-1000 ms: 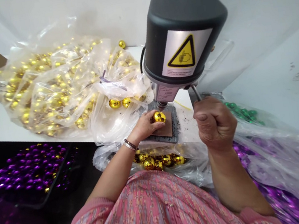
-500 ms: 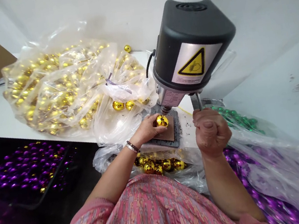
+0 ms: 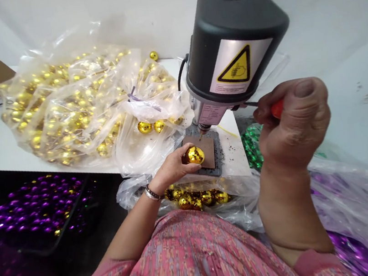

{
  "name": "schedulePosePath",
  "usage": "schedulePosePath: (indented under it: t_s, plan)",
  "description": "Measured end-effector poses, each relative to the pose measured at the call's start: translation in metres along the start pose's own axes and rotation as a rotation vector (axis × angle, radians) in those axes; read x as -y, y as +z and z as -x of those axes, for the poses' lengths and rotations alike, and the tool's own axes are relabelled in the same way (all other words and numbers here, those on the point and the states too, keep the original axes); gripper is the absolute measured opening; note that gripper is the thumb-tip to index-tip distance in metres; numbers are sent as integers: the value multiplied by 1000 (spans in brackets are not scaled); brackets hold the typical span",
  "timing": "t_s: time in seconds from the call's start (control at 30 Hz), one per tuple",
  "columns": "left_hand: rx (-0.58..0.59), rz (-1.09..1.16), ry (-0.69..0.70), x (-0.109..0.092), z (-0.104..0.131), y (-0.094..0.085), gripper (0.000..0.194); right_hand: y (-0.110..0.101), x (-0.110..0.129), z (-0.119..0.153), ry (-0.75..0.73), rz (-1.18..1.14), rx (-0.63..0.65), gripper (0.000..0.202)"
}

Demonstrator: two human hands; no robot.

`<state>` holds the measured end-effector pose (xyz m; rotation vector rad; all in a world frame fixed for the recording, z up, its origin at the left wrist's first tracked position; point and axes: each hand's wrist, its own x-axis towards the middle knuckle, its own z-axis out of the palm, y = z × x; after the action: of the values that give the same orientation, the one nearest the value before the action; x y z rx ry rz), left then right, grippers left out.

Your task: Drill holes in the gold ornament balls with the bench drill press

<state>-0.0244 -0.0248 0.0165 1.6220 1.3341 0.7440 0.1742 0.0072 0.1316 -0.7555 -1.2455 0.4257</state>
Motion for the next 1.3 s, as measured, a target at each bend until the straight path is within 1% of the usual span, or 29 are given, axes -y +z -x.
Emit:
schedulePosePath:
  t_s: [0.1,0.17,0.23,0.27,0.3,0.33,0.37,0.4,0.47,0.5,0.53,0.57,0.6,0.63,0.67,0.77,0.83,0.9,0.97,1.03,1.1,1.17,1.23,1.3]
  plan:
    - [47,-18,17,-1,14,-5,50,2,-2,1,10,-6,-13,44]
    - [111,-31,39,-3,23,-9,50,3,-2,1,6,-21,-31,44]
    - [192,-55,52,-4,29,-13,57,4,-2,0,-3,-39,-51,44]
    - [217,-69,48,-3,31,-15,61,5,-2,0,-3,-41,-55,44]
    - [220,-83,34,-1,31,-19,65,5,-2,0,-1,-36,-57,44]
    - [189,-95,13,1,29,-23,67,4,-2,0,-1,-31,-55,44]
    - [126,-105,-18,5,25,-28,64,4,-2,0,-6,-31,-53,44]
    - [30,-117,-59,9,18,-35,58,3,-3,1,-11,-35,-52,44]
    - [-224,-172,-151,20,0,-53,43,2,-4,2,-21,-51,-51,42]
    - [-366,-224,-202,25,-10,-64,39,1,-4,2,-22,-55,-48,42]
    - [-479,-295,-227,30,-21,-74,37,0,-4,3,-19,-52,-45,41]
    - [-566,-378,-246,35,-32,-84,37,0,-4,4,-13,-39,-42,41]
    - [-618,-450,-262,39,-41,-92,38,-1,-3,5,-9,-20,-36,41]
    - [-636,-505,-290,43,-50,-99,39,-1,-3,6,-6,0,-34,41]
    - [-627,-548,-313,47,-58,-105,40,-2,-2,7,-6,18,-30,42]
    - [-518,-619,-381,54,-74,-110,45,-3,-2,9,-17,47,-19,43]
    - [-467,-640,-422,56,-78,-110,48,-3,-3,9,-24,46,-14,43]
    - [-462,-639,-425,55,-75,-108,47,-4,-4,9,-25,37,-12,42]
    - [-490,-587,-352,51,-64,-106,44,-4,-5,9,-26,26,-10,41]
    - [-499,-430,-219,46,-47,-101,42,-3,-5,9,-26,15,-11,40]
    - [-444,-145,-74,40,-27,-91,47,-2,-5,10,-28,-1,-20,41]
    - [-355,180,14,35,-10,-78,58,-1,-4,10,-30,-16,-30,41]
    - [-273,439,12,32,1,-63,64,0,-5,10,-36,-20,-36,42]
    - [-199,619,-44,31,6,-51,62,0,-5,10,-44,-21,-31,42]
